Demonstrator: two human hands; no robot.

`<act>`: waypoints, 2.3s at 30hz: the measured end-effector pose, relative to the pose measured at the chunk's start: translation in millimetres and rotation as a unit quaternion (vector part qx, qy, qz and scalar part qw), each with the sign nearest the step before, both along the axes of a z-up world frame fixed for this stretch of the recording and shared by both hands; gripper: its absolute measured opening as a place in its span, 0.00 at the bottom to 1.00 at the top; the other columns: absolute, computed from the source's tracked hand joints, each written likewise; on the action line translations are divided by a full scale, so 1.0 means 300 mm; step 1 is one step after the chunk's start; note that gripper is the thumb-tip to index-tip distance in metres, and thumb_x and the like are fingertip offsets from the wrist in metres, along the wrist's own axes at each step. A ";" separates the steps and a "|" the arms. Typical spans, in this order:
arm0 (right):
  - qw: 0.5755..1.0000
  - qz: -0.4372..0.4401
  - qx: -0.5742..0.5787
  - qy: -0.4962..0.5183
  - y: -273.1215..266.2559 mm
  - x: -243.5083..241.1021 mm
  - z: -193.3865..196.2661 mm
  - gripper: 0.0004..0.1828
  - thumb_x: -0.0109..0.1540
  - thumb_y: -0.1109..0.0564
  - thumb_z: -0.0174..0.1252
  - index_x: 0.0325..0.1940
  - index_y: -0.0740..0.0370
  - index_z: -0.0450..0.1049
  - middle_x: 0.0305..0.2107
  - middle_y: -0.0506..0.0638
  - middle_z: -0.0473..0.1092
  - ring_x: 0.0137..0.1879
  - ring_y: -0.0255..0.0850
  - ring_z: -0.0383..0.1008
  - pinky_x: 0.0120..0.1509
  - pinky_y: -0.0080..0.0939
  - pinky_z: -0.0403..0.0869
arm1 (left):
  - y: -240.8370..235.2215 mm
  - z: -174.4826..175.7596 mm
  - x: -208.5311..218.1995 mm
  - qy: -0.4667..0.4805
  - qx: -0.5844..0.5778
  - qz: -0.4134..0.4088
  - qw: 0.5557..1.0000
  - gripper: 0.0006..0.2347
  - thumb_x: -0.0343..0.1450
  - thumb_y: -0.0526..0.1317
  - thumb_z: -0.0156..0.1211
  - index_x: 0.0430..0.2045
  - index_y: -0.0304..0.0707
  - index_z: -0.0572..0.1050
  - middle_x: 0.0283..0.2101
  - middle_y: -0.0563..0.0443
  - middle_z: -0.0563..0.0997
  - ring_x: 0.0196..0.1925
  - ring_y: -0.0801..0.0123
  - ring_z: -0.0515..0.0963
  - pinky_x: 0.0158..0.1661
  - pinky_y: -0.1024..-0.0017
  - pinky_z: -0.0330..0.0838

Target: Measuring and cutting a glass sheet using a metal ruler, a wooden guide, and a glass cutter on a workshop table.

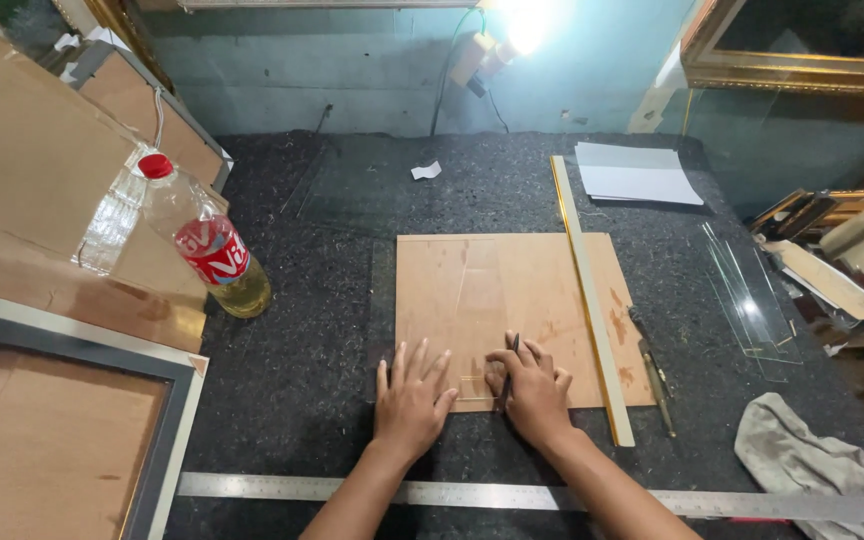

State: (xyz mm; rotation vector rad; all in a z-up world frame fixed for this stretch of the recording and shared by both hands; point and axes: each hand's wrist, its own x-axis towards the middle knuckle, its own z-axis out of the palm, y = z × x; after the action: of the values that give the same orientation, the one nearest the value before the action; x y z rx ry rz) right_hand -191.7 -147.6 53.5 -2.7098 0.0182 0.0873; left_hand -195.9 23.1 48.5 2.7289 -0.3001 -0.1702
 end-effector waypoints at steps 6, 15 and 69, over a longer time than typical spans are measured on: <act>0.997 0.019 0.008 -0.070 -0.033 0.012 -0.030 0.15 0.57 0.44 0.43 0.47 0.41 0.65 0.55 0.40 0.58 0.58 0.42 0.57 0.48 0.56 0.57 | -0.034 -0.052 0.000 -0.156 -0.033 -0.055 0.986 0.19 0.65 0.50 0.46 0.51 0.52 0.63 0.59 0.48 0.58 0.61 0.48 0.51 0.54 0.45 0.42; 0.997 0.034 -0.025 -0.061 -0.037 0.016 -0.031 0.15 0.59 0.42 0.39 0.42 0.36 0.69 0.54 0.36 0.59 0.60 0.43 0.53 0.47 0.54 0.57 | -0.043 -0.083 -0.015 -0.167 -0.015 -0.065 0.984 0.23 0.64 0.54 0.48 0.53 0.54 0.61 0.59 0.50 0.58 0.61 0.51 0.52 0.55 0.46 0.42; 0.964 -0.225 -0.004 0.141 -0.314 -0.134 -0.018 0.28 0.48 0.38 0.52 0.50 0.46 0.63 0.42 0.50 0.70 0.52 0.47 0.69 0.51 0.50 0.70 | -0.089 0.029 -0.011 -0.049 0.070 -0.098 0.992 0.27 0.60 0.62 0.46 0.49 0.51 0.60 0.52 0.47 0.60 0.56 0.52 0.57 0.52 0.42 0.47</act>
State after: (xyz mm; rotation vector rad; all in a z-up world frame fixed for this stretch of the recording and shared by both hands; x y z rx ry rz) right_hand -231.9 -242.0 48.0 -2.6064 0.7139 0.3350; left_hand -199.1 -3.7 57.1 2.8483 -0.6054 -0.1156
